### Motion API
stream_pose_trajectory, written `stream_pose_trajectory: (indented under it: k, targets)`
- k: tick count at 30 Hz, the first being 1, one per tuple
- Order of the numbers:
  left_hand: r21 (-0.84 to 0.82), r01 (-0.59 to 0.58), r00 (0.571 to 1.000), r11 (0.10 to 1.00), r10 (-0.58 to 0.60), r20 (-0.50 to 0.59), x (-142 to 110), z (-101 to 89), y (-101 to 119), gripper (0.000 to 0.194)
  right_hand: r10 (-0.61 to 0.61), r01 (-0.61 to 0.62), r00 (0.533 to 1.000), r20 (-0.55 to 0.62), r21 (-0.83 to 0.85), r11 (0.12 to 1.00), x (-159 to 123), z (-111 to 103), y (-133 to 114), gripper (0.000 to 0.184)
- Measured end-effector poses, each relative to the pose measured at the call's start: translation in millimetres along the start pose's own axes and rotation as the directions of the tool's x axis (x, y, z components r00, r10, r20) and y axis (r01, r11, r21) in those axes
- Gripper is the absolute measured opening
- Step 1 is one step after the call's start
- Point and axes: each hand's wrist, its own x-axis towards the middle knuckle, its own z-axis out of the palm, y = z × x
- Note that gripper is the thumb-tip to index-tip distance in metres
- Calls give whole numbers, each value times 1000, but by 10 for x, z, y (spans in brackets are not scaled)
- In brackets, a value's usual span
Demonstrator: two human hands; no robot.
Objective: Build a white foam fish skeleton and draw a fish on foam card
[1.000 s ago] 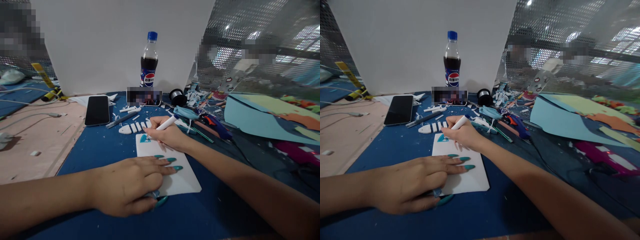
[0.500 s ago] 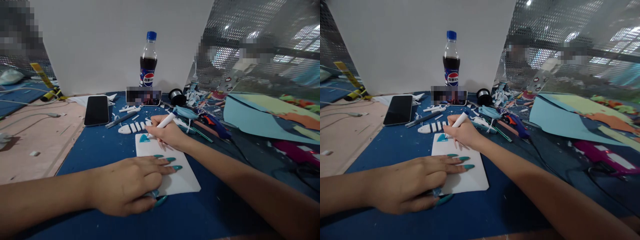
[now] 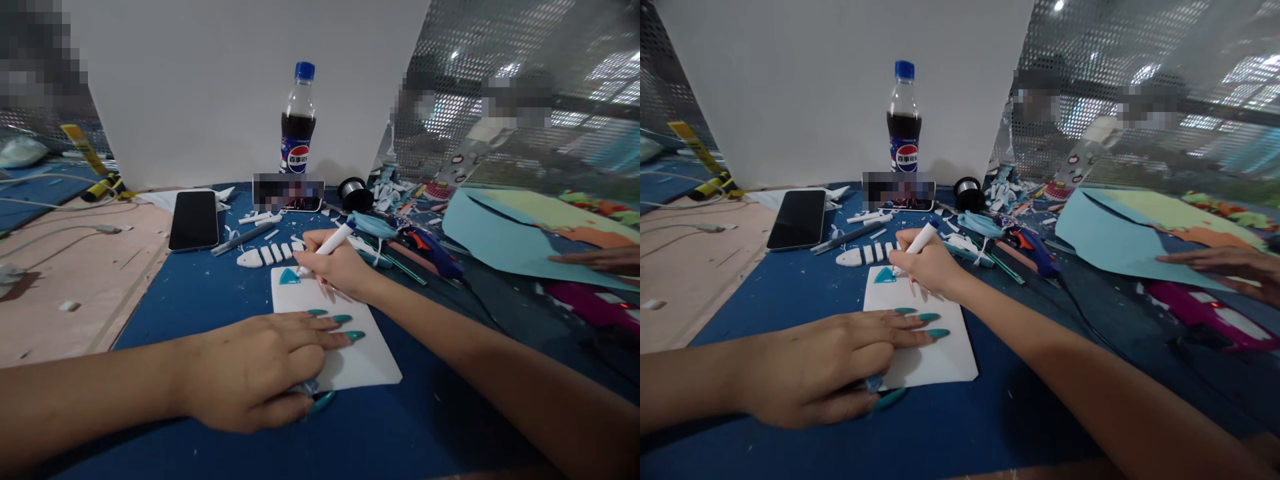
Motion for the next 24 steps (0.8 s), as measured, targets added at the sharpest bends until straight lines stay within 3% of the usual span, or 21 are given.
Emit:
stream_pose_trajectory:
  k: [8, 13, 18, 22, 24]
  targets:
    - [-13, 8, 1000, 1000, -8, 9, 2, 0, 2, 17, 7, -7, 1000, -9, -9, 1000, -6, 20, -52, 40]
    - [-1, 4, 1000, 1000, -4, 2, 2, 0, 4, 15, 27, -32, 996, 79, 62, 998, -21, 12, -60, 39]
    - [6, -2, 1000, 1000, 2, -13, 2, 1, 5, 14, 2, -2, 1000, 29, -2, 1000, -27, 15, -47, 37]
    - [-7, 3, 1000, 1000, -3, -5, 5, -4, 10, 10, 42, -50, 993, 106, 71, 996, -39, 26, -63, 33]
    - [-6, 9, 1000, 1000, -8, 5, 5, -7, 13, 10, 13, -16, 997, 80, 41, 999, -39, 24, -62, 35]
